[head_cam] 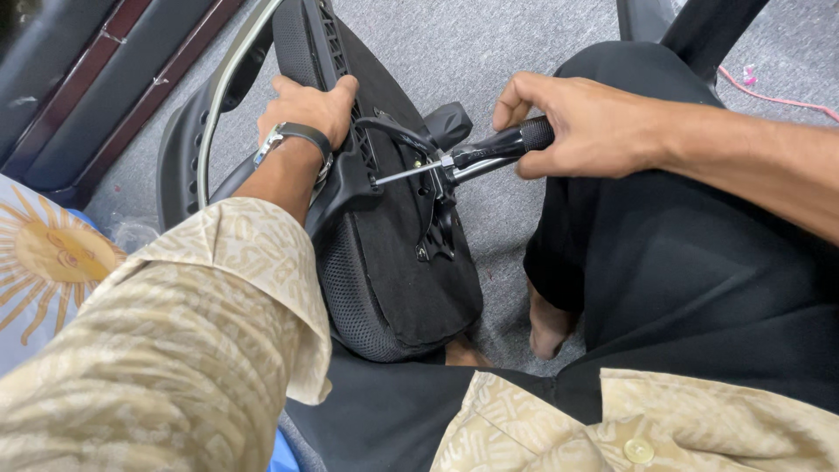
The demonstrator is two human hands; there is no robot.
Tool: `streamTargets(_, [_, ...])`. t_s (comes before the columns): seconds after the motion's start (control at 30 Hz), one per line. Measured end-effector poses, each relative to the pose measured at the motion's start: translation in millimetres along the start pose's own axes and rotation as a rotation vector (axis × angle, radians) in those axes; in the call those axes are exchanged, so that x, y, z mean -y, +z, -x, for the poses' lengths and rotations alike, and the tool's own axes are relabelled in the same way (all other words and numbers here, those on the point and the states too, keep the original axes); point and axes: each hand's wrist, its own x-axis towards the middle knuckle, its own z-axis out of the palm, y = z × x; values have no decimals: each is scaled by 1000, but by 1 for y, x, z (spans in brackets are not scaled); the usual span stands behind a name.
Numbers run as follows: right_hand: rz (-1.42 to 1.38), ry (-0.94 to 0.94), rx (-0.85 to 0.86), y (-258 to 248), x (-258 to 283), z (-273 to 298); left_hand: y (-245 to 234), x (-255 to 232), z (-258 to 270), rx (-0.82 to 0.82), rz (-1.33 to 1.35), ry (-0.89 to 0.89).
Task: The person assembles an office chair by attaching the backrest to the seat base using a screwdriver and screws. They align the parts, insert screws, and tighten them to secure the backrest in place.
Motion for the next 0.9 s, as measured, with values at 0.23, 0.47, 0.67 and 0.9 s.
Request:
streamTargets(0.23, [154, -439, -268, 7, -5, 20, 1, 0, -1, 4, -12, 0])
streamTargets(0.47, [272, -397, -241, 7, 3, 12, 0, 0, 4, -2, 14, 4])
streamTargets(0.67, [75, 115, 20, 3, 8, -3, 0, -3, 5, 3, 1, -33])
streamTargets(0.9, [170, -194, -50, 2, -4, 7, -3, -1, 4, 10, 12, -8])
